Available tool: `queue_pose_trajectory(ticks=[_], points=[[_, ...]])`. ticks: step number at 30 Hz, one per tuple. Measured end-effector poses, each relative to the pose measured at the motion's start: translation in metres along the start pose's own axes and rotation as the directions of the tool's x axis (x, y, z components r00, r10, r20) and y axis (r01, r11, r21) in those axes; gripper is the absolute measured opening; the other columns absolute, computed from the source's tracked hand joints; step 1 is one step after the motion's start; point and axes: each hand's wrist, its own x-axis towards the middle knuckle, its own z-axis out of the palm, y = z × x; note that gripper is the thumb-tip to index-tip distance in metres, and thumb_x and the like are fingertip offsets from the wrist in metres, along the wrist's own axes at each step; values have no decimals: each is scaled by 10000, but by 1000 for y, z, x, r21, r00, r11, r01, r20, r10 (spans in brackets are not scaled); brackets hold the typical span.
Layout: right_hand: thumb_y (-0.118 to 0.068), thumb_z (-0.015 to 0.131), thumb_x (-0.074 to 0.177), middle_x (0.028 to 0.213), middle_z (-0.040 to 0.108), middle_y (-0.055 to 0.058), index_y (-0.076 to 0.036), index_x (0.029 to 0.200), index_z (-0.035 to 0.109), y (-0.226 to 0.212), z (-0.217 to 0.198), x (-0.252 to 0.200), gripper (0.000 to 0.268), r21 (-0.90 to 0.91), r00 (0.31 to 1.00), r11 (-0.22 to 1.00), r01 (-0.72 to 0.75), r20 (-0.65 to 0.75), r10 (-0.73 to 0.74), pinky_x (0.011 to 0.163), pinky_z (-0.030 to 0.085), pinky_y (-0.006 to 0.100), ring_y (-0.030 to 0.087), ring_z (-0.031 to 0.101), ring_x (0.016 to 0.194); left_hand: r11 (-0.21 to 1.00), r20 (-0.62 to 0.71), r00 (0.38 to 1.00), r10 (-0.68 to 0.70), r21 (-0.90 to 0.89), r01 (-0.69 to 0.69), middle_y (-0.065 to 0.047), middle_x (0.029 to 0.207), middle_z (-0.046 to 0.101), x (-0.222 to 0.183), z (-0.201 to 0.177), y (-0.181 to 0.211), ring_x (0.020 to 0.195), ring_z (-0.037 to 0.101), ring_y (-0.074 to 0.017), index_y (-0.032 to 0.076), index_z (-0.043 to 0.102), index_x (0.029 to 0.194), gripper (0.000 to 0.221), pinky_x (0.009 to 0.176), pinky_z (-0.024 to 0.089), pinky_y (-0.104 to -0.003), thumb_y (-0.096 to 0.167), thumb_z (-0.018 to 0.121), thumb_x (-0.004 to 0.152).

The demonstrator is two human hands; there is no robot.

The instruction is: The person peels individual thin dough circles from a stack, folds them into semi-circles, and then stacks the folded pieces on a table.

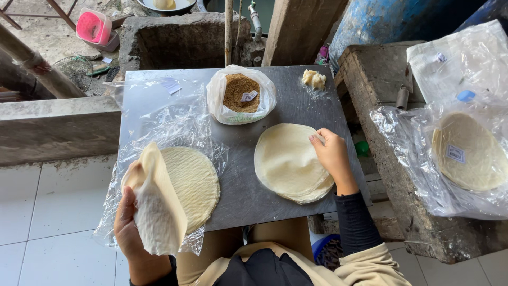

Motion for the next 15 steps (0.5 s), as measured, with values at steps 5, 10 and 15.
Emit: queue_pose_trajectory(ticks=[5,10,15], points=[[-255,713,939,675,687,155,-36,976,702,16,-9,-4,222,-39,999,999,29,-28,-30,581,507,376,239,695,602,996,-83,996,-20,90,27,-221,1360,658,2,13,-12,1184,699,-321,-16,484,1530,472,1008,580,-489,225,436,1127],[-259,723,924,748,708,195,-34,990,678,39,-2,-6,239,-91,996,995,44,-68,-50,618,541,434,334,722,685,979,-139,990,-26,196,54,-188,1313,672,3,17,-24,1149,701,-289,-5,543,1486,431,984,590,-456,243,467,1143],[-315,739,935,840,723,199,-44,1005,669,39,0,-10,289,-216,997,976,-11,-78,-6,654,531,453,354,720,775,974,-113,989,-95,197,116,-180,1282,678,1,20,-44,1064,719,-245,0,569,1467,414,931,602,-361,219,493,1124]])
